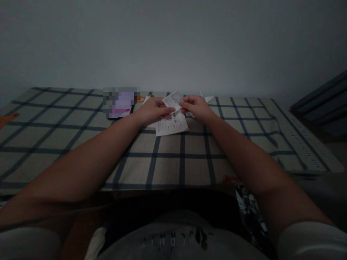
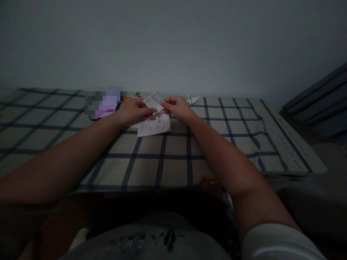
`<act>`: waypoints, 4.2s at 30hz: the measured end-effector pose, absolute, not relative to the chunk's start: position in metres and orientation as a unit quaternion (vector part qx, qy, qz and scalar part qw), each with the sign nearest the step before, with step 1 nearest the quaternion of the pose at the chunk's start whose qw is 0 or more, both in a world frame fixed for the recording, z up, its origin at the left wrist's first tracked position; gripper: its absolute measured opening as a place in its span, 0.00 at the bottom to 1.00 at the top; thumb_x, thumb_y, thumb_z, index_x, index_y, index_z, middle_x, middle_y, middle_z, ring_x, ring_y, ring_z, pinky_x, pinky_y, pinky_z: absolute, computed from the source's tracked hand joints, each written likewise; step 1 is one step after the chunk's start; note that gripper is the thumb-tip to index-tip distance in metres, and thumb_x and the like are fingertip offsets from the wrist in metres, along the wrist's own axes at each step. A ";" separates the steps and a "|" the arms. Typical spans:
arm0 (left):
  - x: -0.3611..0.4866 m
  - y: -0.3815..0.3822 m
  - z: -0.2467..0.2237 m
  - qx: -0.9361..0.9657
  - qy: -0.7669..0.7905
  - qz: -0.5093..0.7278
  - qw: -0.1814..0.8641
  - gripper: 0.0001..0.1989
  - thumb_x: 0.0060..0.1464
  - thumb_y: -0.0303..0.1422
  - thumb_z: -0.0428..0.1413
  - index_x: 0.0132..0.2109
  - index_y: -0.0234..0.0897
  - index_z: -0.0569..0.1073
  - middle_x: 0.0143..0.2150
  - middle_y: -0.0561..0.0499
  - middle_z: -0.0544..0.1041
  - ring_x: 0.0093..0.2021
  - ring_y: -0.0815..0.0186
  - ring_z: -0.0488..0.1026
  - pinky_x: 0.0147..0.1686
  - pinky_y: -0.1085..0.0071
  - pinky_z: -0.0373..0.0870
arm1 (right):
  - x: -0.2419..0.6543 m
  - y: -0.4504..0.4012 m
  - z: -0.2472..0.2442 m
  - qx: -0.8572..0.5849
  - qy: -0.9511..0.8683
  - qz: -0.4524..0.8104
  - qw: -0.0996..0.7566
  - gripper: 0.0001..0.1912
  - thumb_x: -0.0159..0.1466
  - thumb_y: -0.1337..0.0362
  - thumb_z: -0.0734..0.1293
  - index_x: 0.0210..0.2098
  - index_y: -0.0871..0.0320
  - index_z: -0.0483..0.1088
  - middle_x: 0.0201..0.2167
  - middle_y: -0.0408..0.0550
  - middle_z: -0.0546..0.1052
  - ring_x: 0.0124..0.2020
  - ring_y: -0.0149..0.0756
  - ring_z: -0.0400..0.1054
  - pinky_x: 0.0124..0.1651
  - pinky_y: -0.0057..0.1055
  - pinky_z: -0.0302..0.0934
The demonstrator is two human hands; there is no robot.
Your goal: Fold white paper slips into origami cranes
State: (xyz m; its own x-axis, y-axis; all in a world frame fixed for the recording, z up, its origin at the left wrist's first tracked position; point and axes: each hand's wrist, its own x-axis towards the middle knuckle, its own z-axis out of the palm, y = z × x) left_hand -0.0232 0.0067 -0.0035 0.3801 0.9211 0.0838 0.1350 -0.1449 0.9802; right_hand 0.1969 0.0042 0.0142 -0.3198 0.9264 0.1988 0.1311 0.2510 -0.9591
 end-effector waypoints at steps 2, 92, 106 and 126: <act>-0.023 0.008 -0.004 0.660 0.401 0.368 0.518 0.13 0.48 0.39 0.71 0.36 0.34 0.83 0.29 0.45 0.82 0.24 0.68 0.76 0.26 0.72 0.71 | 0.197 0.004 0.014 -0.401 -0.668 0.454 0.433 0.09 0.66 0.68 0.73 0.30 0.59 0.71 0.22 0.39 0.73 0.25 0.25 0.68 0.33 0.23 0.66; 0.003 -0.012 0.003 0.504 0.438 0.448 0.595 0.03 0.50 0.27 0.66 0.33 0.31 0.81 0.32 0.46 0.81 0.30 0.67 0.77 0.30 0.74 0.76 | 0.189 -0.013 0.011 -0.372 -0.887 -0.053 0.268 0.21 0.68 0.73 0.63 0.57 0.64 0.79 0.56 0.57 0.82 0.56 0.48 0.76 0.61 0.44 0.66; 0.001 -0.009 -0.002 0.552 0.462 0.445 0.533 0.04 0.48 0.30 0.65 0.30 0.34 0.78 0.27 0.49 0.78 0.26 0.67 0.75 0.25 0.74 0.69 | 0.186 -0.011 0.007 -0.374 -0.864 -0.045 0.333 0.16 0.66 0.73 0.64 0.50 0.65 0.80 0.50 0.59 0.83 0.53 0.47 0.76 0.60 0.43 0.65; 0.003 -0.018 0.005 0.560 0.501 0.408 0.518 0.05 0.51 0.31 0.63 0.29 0.35 0.80 0.26 0.46 0.79 0.24 0.66 0.73 0.21 0.73 0.67 | 0.184 -0.018 0.012 -0.424 -0.856 -0.040 0.294 0.21 0.69 0.71 0.62 0.59 0.62 0.75 0.49 0.57 0.83 0.48 0.47 0.77 0.53 0.40 0.67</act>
State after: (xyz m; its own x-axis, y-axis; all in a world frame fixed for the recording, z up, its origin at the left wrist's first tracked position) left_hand 0.0032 -0.0176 0.0052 0.1646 0.9845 -0.0613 0.1383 0.0385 0.9896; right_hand 0.1841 -0.0180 0.0118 -0.4672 0.7025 0.5370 0.7490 0.6371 -0.1818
